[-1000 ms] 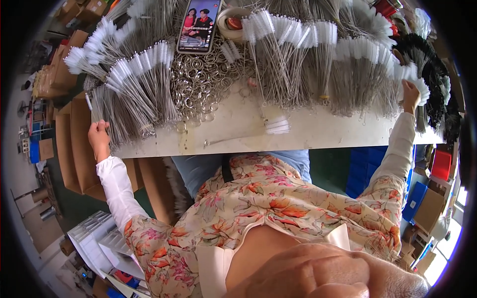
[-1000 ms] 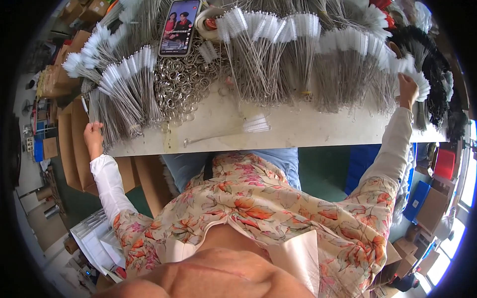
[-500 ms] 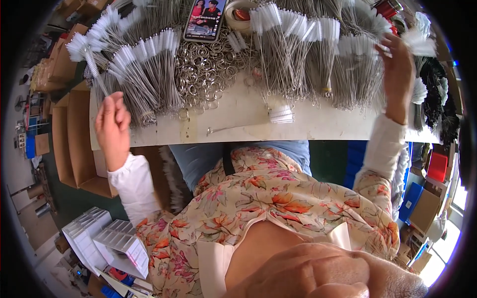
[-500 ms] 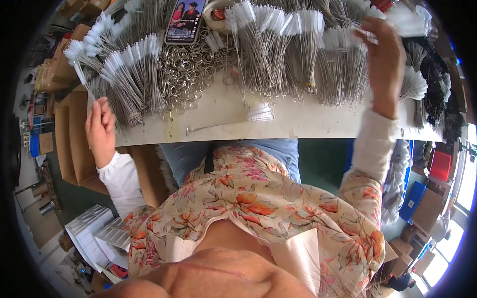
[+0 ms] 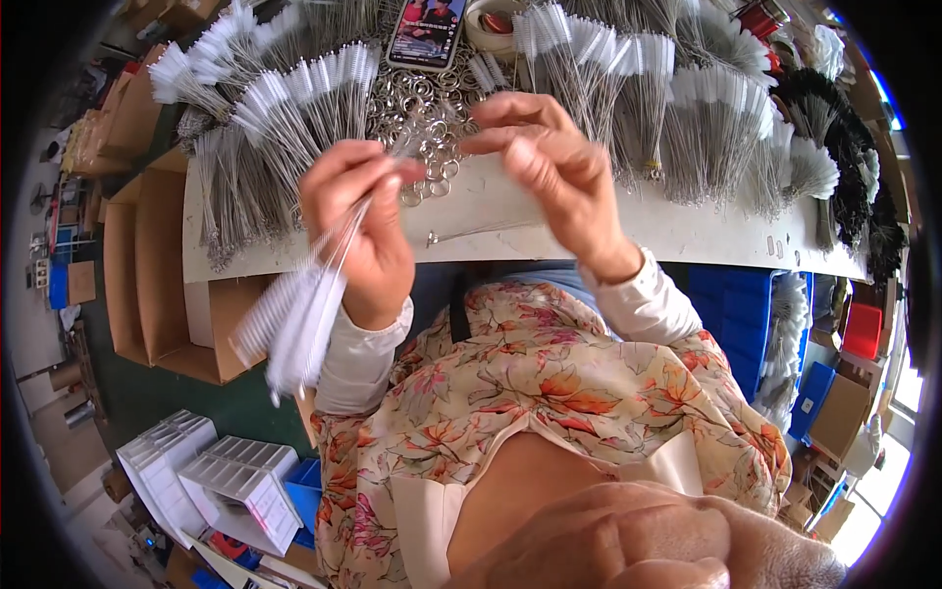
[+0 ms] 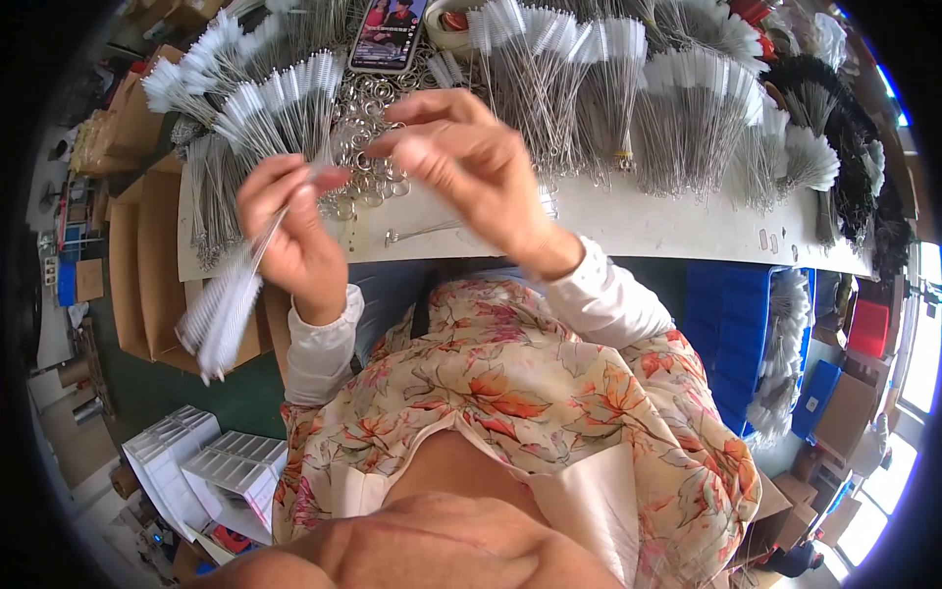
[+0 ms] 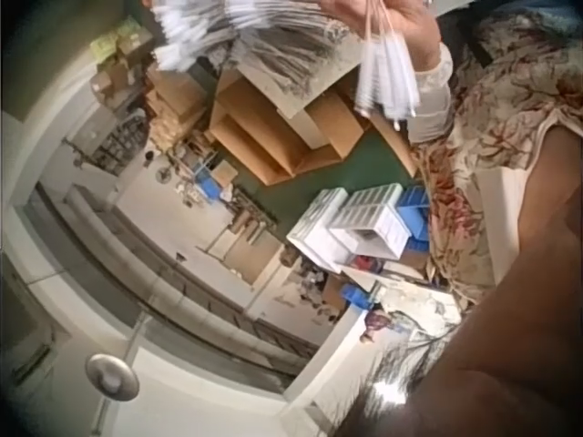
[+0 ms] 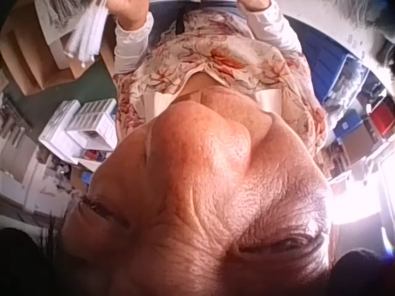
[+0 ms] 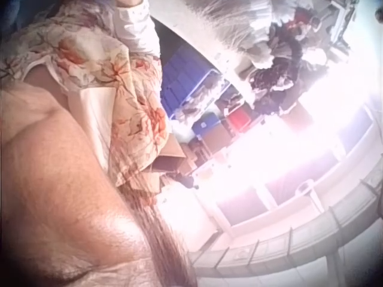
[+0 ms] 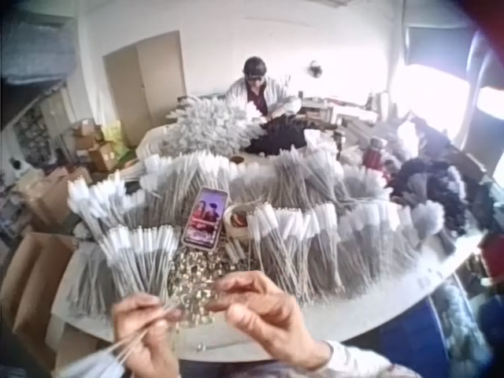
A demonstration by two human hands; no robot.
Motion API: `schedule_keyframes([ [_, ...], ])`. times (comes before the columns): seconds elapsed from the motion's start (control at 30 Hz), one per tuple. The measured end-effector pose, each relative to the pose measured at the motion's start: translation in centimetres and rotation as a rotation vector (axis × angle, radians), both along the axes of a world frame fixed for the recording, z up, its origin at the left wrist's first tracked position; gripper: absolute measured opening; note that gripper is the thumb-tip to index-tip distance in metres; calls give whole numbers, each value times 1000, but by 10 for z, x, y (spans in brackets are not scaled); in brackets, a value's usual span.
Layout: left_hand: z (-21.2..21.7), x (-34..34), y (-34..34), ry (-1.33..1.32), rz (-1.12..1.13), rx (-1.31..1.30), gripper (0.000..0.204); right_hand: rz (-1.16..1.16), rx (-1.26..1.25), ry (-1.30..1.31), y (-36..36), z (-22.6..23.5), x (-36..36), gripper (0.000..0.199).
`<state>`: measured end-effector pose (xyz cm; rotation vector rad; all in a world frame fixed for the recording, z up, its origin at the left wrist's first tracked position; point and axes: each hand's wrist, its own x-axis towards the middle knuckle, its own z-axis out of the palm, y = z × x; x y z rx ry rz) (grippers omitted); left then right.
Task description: The person is assembling small white cleaning brushes by attaching metal rings to the wire handles.
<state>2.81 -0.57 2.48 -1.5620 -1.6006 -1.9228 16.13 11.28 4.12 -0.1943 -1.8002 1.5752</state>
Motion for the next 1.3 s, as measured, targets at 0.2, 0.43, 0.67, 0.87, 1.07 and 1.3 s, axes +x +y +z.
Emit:
schedule_keyframes([
  [0.2, -20, 29, 12, 282, -178, -131, 29, 224, -828, 24, -9, -25, -8, 32],
  [0.43, 3, -10, 0, 294, -56, -123, 67, 360, -866, 138, 30, -12, 26, 17],
  [0.67, 10, 23, 5, -258, -722, -329, 74, 344, -62, -428, -4, 0, 33, 12],
  [0.87, 2, 26, -16, 291, -380, -267, 22, 536, -371, -417, -3, -4, 49, 17],
  [1.07, -35, -1, -33, 50, -11, -427, 27, 193, 190, -687, 46, -23, 109, 12],
  [1.3, -74, 0, -52, 139, 149, -870, 14, -304, 583, -942, 63, -70, 160, 10],
])
